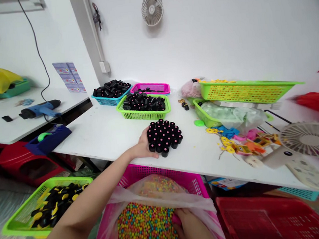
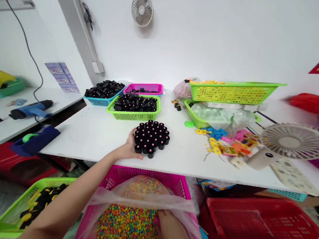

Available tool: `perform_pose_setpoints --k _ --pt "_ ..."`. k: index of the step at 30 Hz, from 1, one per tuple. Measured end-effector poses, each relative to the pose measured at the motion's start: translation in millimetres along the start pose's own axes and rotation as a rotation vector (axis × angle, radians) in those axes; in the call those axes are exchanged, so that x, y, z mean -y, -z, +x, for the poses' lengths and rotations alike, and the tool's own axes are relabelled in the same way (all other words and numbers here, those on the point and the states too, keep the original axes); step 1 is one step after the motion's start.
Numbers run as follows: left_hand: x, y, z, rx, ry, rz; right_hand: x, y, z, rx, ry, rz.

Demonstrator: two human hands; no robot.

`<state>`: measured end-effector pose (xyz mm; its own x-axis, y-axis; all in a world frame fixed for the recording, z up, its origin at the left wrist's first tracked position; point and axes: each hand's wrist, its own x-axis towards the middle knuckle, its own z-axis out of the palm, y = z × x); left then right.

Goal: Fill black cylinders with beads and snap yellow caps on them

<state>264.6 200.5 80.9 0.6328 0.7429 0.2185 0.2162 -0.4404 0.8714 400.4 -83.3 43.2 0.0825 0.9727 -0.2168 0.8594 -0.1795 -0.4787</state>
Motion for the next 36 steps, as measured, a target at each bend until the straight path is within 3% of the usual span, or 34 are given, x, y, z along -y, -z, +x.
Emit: perform_pose_setpoints --k 5,8,14,17,21,25,28,32,36 --pt "-13 -36 13 -0.07 -0.032 0.121 3 4 2 0.009 0.025 -0.027" --pt "-20 -39 8 -0.084 -0.027 0.143 4 2 1 0.026 0.016 -0.041" --pt "-55 -12 -70 -0.071 -0.026 0.245 1 -2 -3 0.075 -0.027 -0.002" --pt "-69 -6 -90 -0.063 -0.066 0.356 1 -3 0 0.061 -0.001 0.044" --pt "-62 -21 -65 -0.131 0.018 0.367 3 -4 4 0.072 0.041 0.065" --pt "-49 -38 -32 -0.144 -0.017 0.378 9 -3 3 0.082 0.028 0.064" --pt "-51 -35 -33 -0.135 -0.034 0.359 9 -1 1 0.064 0.045 0.036" --pt "-77 -14 -76 -0.059 -0.042 0.27 6 0 1 0.134 0.054 -0.135" --pt "-109 -1 -136 0.154 -0.038 0.18 12 -6 5 0.261 0.066 -0.17"
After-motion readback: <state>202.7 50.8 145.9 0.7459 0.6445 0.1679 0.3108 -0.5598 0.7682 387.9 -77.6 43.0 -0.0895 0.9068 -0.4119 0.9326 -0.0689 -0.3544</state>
